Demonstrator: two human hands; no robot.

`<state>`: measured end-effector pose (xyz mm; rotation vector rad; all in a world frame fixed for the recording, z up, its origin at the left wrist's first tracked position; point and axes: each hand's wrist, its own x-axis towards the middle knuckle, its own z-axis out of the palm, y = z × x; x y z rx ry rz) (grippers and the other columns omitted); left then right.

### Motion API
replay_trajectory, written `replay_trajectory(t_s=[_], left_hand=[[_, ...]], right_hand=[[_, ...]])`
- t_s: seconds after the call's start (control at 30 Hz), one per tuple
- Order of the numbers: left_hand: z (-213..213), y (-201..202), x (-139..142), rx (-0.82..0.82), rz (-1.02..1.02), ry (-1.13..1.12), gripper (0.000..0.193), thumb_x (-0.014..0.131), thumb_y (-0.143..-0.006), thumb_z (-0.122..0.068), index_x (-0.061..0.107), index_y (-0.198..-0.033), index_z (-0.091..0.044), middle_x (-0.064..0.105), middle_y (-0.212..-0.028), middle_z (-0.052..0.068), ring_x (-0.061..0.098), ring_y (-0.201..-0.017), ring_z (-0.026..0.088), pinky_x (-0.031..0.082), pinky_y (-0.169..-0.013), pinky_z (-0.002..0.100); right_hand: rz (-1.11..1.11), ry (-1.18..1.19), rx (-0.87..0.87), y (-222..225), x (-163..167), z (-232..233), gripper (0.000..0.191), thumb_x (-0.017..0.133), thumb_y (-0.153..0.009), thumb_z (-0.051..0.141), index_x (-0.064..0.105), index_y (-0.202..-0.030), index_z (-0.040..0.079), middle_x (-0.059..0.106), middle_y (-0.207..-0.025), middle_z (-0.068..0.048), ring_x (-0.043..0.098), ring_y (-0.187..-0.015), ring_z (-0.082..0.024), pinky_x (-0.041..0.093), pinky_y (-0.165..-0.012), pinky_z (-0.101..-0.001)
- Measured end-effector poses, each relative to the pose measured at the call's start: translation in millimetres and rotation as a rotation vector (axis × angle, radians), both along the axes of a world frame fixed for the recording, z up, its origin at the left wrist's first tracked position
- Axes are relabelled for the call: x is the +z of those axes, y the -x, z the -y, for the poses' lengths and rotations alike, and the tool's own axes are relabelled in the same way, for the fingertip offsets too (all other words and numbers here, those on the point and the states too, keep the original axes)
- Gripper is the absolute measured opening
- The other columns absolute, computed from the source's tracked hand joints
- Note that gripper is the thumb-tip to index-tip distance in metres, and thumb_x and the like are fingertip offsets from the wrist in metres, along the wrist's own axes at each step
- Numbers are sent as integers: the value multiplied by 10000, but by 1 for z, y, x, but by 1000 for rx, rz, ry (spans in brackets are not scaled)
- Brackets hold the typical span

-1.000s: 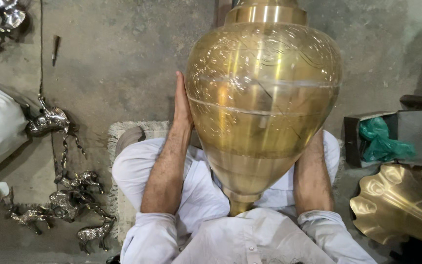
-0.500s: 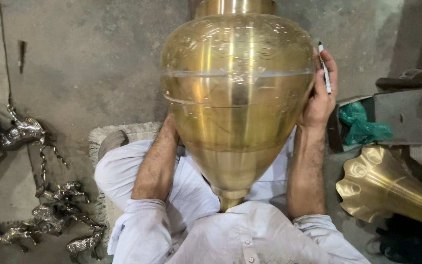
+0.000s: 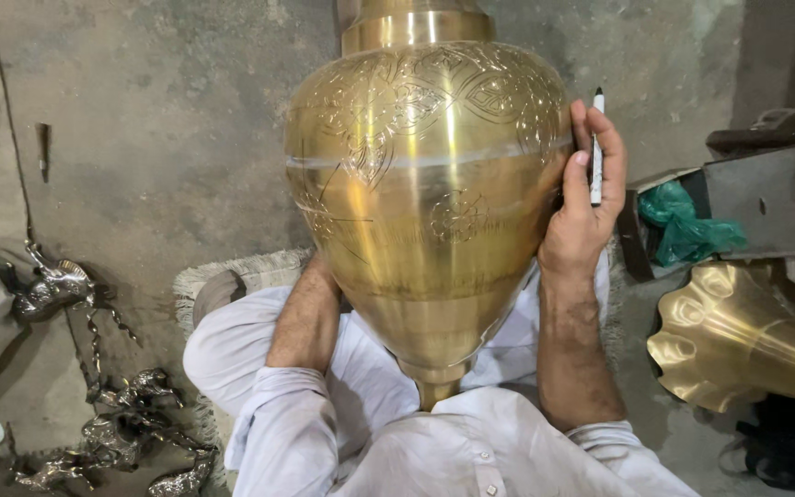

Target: The person sits cross-legged on the workshop floor with a large brass vase on their lap. They first tap a chisel against the vase with a wooden mallet, then use a marker to draw decorative pattern lines on the vase surface, steadying the vase with the other hand.

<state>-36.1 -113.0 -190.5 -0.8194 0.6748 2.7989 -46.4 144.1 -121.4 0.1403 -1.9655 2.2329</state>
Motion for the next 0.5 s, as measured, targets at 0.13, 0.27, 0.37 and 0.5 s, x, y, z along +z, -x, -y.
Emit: replay_trajectory(t_s=[0.13,0.27,0.37,0.5], left_hand=[[-2,-2,2,9,9,11,450,469,-1003,-405,601,-1238,-45,708,-1101,96,714,-931,207,623,-796,355],[-1,-11,4,62,20,50,406,483,-1005,-373,613,-1209,-47,716,-1068,88,717,-901,200,626,-772,344],[9,-19,6,152,45,120,373,494,-1007,-349,622,-1186,-48,722,-1043,82,719,-878,195,628,-754,335],[29,-37,1,370,68,354,330,509,-1009,-317,634,-1157,-50,730,-1009,75,722,-848,188,631,-730,324]], right_hand=[[-50,13,-35,-3,-7,-2,369,431,-1206,71,429,-1569,8,523,-1627,-178,474,-1502,-241,343,-1320,-373],[-120,90,-56,-6,-13,-15,412,423,-1223,151,337,-1614,55,535,-1614,-167,539,-1470,-254,428,-1284,-392],[-223,173,-130,-25,-1,-37,389,469,-1224,206,432,-1580,56,677,-1288,-199,695,-1203,-260,602,-1092,-435],[-262,191,-48,-71,27,-55,370,558,-1163,292,638,-1338,-23,652,-1050,-119,659,-885,-183,637,-881,-371]])
